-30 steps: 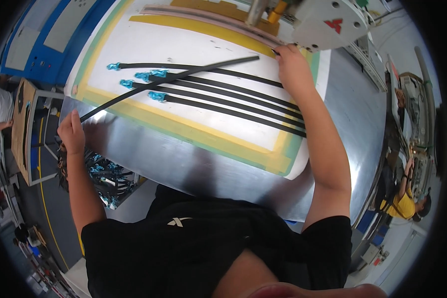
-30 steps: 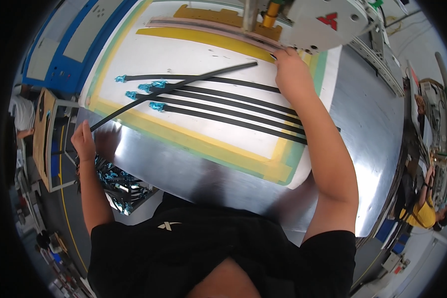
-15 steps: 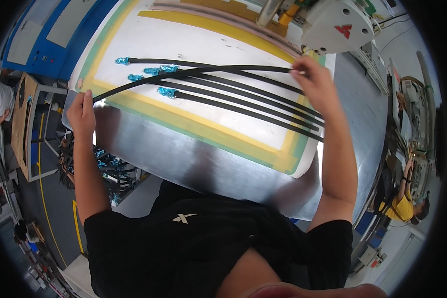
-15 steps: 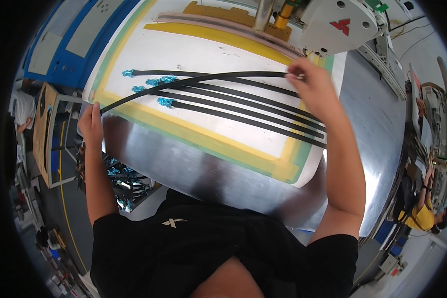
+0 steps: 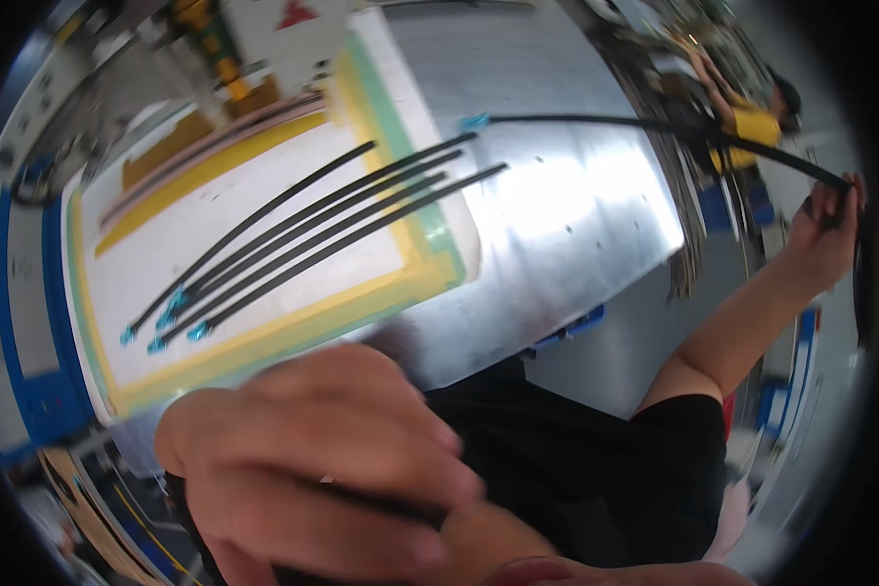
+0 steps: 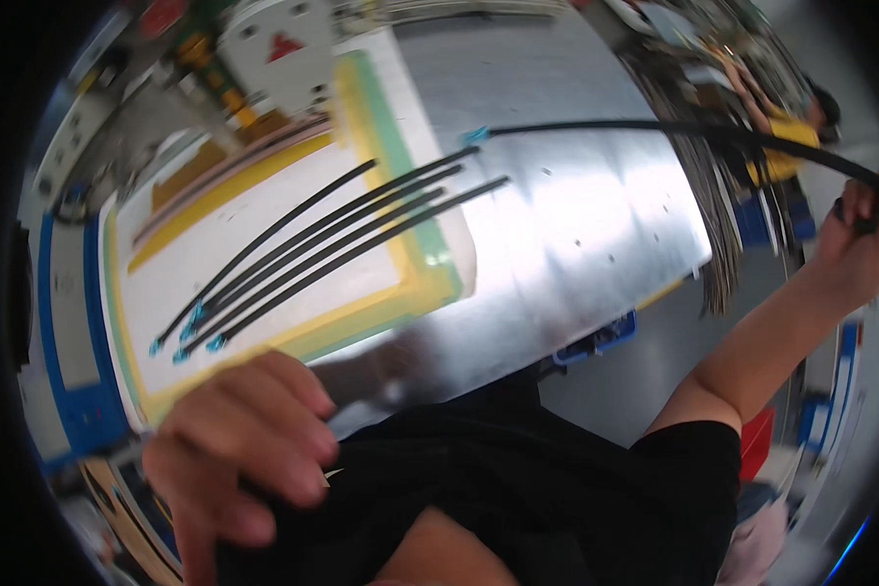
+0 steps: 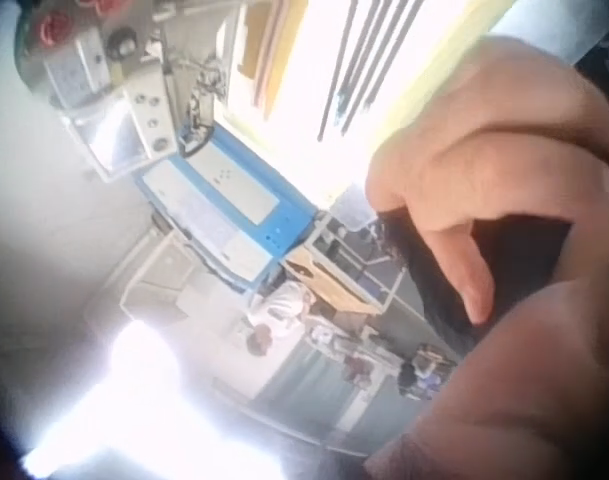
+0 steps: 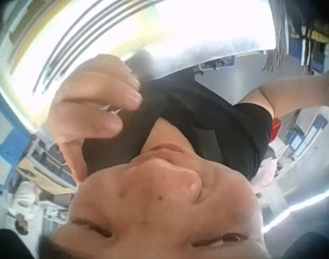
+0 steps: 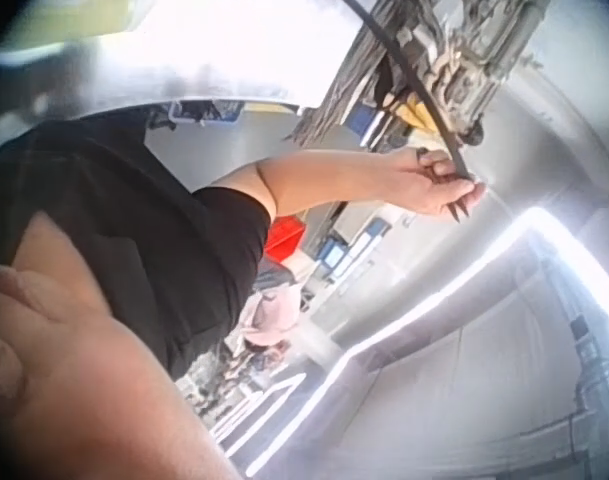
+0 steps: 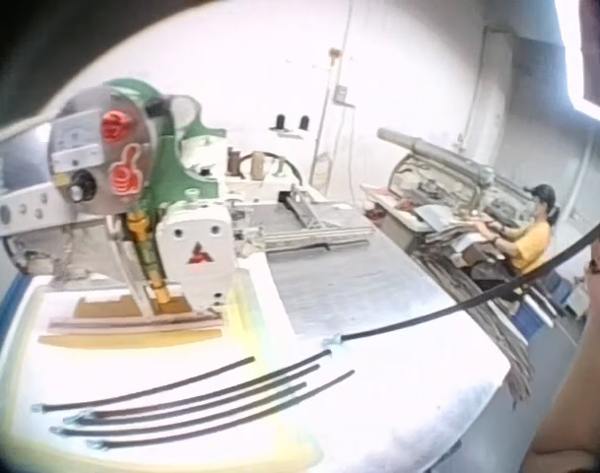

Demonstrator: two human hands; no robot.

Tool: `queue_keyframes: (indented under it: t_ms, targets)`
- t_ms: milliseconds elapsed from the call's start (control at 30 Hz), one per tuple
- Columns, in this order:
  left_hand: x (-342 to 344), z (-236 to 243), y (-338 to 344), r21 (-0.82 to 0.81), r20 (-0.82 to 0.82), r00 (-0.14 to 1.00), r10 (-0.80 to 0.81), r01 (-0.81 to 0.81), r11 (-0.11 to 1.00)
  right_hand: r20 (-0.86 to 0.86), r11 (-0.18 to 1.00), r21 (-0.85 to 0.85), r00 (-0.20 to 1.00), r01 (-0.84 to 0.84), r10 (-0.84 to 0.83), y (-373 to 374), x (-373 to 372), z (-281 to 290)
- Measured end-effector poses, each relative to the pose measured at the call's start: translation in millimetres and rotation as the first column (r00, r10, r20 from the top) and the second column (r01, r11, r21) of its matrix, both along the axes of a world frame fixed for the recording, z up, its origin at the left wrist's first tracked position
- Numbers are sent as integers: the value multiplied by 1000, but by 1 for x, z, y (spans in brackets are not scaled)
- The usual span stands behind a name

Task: Sewing zippers onto leather or fabric strips using an industrial sewing machine.

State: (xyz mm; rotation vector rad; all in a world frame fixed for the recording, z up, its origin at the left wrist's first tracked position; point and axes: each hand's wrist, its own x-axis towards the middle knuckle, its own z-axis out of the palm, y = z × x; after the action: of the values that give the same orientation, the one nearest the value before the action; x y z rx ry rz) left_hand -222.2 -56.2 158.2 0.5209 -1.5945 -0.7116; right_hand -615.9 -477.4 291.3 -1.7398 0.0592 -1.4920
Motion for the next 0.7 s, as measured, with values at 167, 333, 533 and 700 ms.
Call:
queue_keyframes:
  t_ms: [167, 333, 533, 700]
  targets:
    - [-90, 23, -43, -82, -259, 959, 120, -145, 986, 37, 864, -75, 867, 498, -496, -40, -298, 47]
    - [-108, -13, -79, -392, -257, 956, -144, 33, 919, -13, 572, -51, 572, 818, -820, 45, -176, -40]
    - [-84, -26, -75, 261, -237, 964, -124, 186, 947, -292, 84, -145, 38, 986, -956, 45, -213, -105]
    - [-44, -84, -64, 635, 449, 872, 195, -464, 618, -617, 64, -190, -68, 980, -784, -3, -273, -235]
